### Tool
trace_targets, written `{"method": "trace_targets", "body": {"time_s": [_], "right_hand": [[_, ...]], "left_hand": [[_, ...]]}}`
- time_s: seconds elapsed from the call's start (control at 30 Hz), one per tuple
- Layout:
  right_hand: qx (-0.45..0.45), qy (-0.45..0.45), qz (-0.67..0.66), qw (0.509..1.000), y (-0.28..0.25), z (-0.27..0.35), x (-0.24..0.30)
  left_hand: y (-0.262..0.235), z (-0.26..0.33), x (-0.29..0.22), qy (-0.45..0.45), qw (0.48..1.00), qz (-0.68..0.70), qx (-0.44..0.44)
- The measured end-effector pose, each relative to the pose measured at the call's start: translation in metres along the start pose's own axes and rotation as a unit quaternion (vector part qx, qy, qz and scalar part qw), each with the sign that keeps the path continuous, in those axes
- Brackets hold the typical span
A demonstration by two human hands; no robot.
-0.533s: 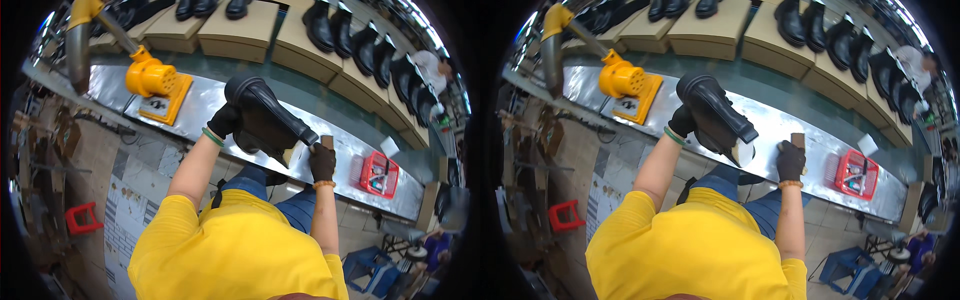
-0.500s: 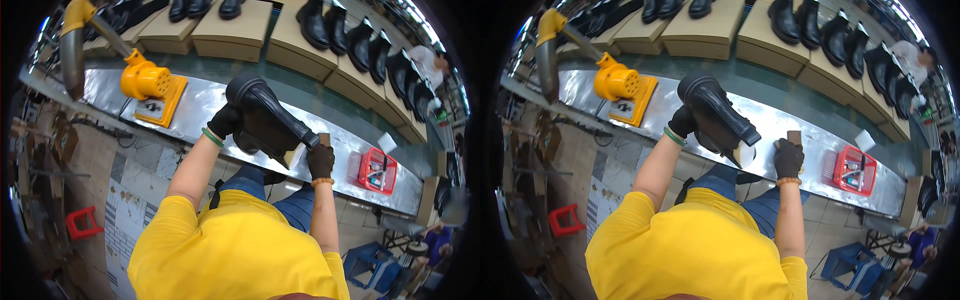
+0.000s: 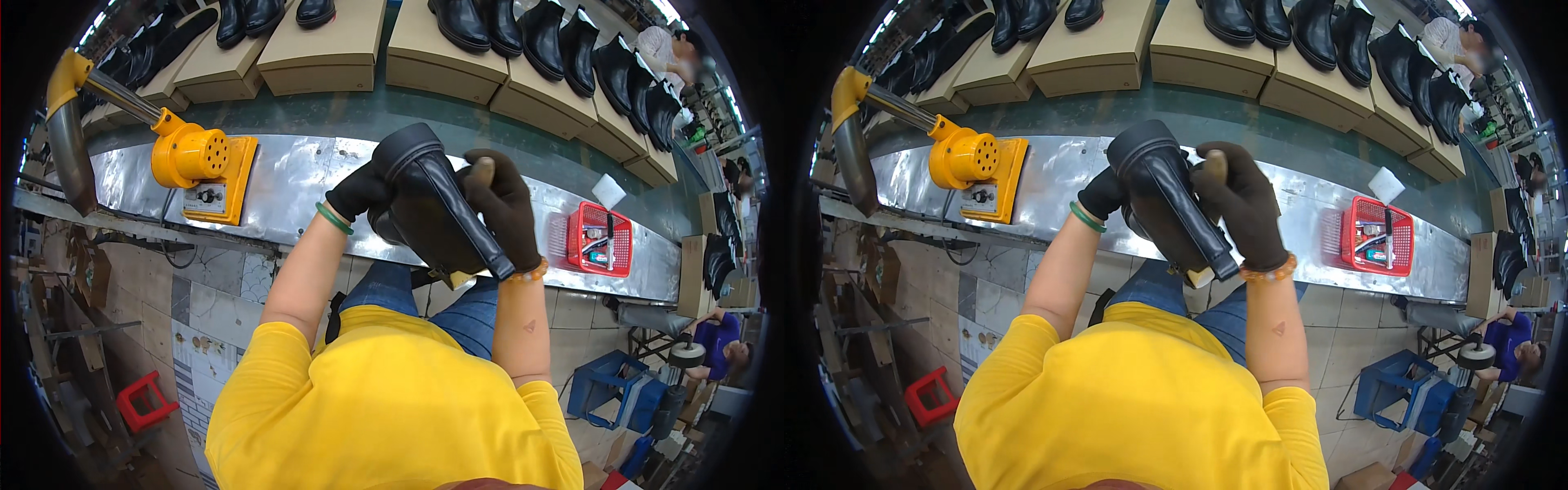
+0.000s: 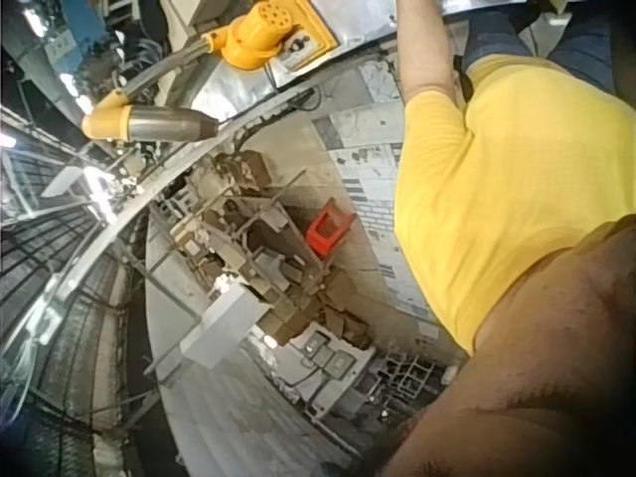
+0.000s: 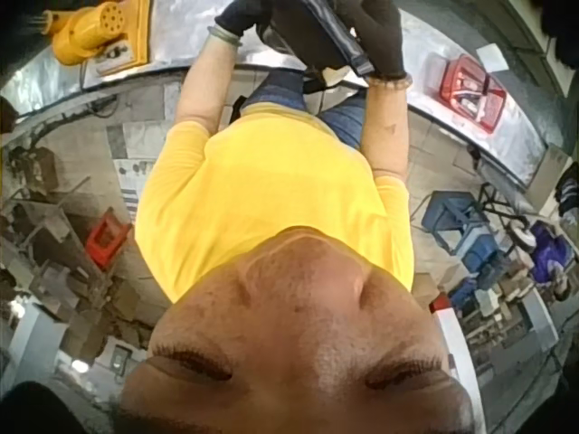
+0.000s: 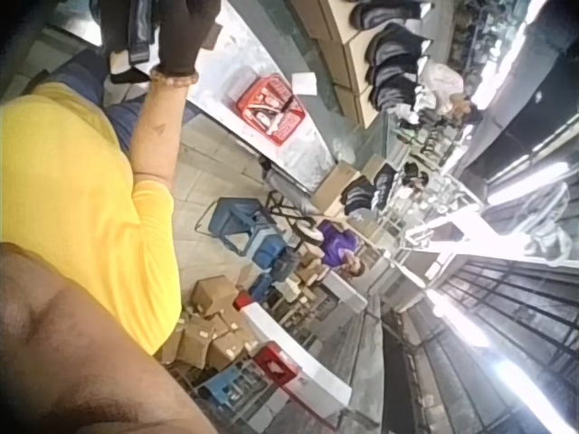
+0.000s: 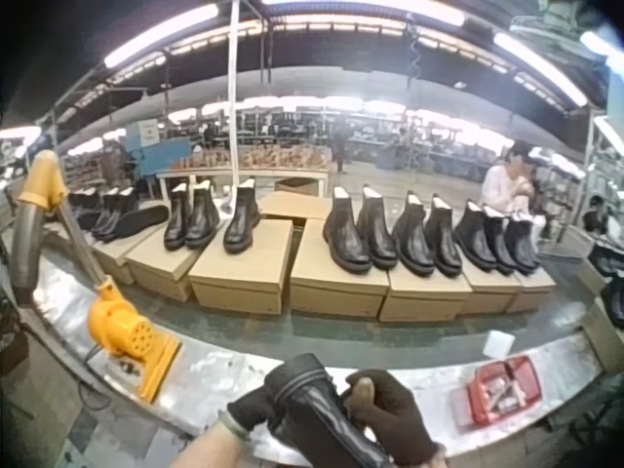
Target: The person polishes black leather boots using a wooden block and a sanding pad. They pick up boots from a conveyor belt, rub the surfaces with the block, and place the finished boots back onto the belt. The process is repeated for multiple boots in a factory setting.
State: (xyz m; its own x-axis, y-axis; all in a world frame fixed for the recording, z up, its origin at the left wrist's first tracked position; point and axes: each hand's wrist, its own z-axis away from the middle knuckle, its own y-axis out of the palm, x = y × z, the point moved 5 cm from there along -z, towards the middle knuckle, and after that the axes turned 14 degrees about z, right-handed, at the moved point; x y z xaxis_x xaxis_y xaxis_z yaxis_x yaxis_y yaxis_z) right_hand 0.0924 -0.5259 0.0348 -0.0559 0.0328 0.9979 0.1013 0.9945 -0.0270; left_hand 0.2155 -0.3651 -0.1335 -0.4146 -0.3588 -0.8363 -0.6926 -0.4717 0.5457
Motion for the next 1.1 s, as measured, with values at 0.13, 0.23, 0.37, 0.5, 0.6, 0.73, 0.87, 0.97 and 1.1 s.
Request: {"method": "trace_targets", "body": {"time_s": [0.13,0.23,0.37,0.5,0.6,0.73,0.87,0.97,1.1], "right_hand": [[0.045,-0.008,0.01,0.999,0.014,-0.002,0.006],[0.076,-0.071,0.05,0.993,0.028,-0.002,0.012],[0.04,-0.059,0.007,0.997,0.022,-0.011,0.024],[-0.167,-0.161,-0.207,0.95,-0.012,-0.024,0.06],[-0.184,-0.175,-0.318,0.913,-0.017,-0.04,0.064],[-0.167,-0.216,-0.257,0.927,-0.002,-0.05,0.062],[-0.167,-0.232,-0.23,0.93,0.01,-0.045,0.062],[-0.093,-0.208,-0.305,0.925,0.026,-0.047,0.063],[-0.032,-0.165,-0.408,0.897,0.029,-0.061,0.05]], "left_hand": [[0.043,-0.003,-0.051,0.062,0.992,0.111,-0.021],[0.088,0.008,-0.094,0.107,0.971,0.206,0.054],[0.087,0.011,-0.099,0.096,0.971,0.201,0.089],[0.085,0.002,-0.09,0.083,0.982,0.15,0.084],[0.095,0.001,-0.088,0.088,0.978,0.162,0.102],[0.076,-0.011,-0.066,0.077,0.987,0.116,0.077],[0.09,-0.009,-0.072,0.081,0.988,0.107,0.073],[0.084,-0.001,-0.074,0.096,0.99,0.096,0.038],[0.092,0.002,-0.078,0.088,0.988,0.11,0.06]]}}
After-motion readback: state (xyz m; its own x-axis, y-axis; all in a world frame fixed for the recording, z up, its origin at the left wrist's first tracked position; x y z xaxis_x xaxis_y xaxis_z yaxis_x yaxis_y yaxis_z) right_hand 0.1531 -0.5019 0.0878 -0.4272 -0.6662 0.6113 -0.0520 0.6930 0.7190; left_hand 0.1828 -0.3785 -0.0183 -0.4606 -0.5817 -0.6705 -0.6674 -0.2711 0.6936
